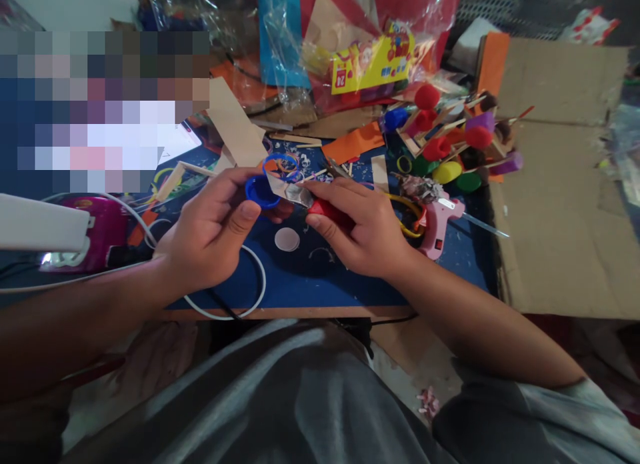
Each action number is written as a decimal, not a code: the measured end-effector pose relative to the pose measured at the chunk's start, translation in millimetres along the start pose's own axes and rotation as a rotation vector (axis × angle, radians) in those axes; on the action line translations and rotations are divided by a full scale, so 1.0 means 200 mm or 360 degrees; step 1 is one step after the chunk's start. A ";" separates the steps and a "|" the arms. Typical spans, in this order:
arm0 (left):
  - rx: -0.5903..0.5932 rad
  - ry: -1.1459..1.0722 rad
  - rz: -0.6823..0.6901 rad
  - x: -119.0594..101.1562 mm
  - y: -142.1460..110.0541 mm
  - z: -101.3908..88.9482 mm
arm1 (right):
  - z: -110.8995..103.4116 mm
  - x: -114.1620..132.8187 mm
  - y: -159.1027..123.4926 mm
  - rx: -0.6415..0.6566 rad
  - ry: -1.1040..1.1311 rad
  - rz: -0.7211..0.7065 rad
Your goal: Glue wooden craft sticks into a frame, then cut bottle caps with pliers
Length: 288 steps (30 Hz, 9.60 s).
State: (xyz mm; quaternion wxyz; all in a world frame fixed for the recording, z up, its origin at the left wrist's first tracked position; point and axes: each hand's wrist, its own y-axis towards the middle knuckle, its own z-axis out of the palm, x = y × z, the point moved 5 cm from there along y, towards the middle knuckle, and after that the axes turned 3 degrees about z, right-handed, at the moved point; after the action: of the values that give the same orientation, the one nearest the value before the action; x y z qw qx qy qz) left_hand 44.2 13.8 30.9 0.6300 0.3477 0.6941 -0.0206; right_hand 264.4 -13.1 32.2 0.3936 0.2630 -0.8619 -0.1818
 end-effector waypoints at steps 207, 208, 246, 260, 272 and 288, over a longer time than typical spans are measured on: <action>0.0565 0.1020 -0.0006 0.06 0.01 0.03 | -0.01 -0.03 0.00 0.0032 -0.0057 -0.0035; 0.0556 0.1022 -0.0011 0.07 0.01 0.03 | 0.00 -0.02 0.00 0.0092 -0.0024 -0.0064; 0.0524 0.1262 -0.0172 0.06 0.03 -0.01 | 0.05 -0.02 -0.01 0.0260 0.0021 -0.0075; -0.0056 0.0533 -0.0218 0.03 0.06 -0.07 | 0.00 -0.01 0.01 -0.0006 -0.0071 0.0013; -0.0226 -0.0008 -0.0316 0.06 0.06 -0.06 | 0.00 -0.01 -0.01 0.0039 -0.0152 0.0024; -0.0312 -0.0427 -0.0434 0.13 0.06 -0.06 | 0.00 0.00 -0.01 0.0068 -0.0111 -0.0005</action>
State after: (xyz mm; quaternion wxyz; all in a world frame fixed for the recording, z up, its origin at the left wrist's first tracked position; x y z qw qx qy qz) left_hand 41.3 40.4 14.5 0.7391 0.1817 0.6432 -0.0840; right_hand 266.0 -14.7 30.5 0.3572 0.2664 -0.8784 -0.1730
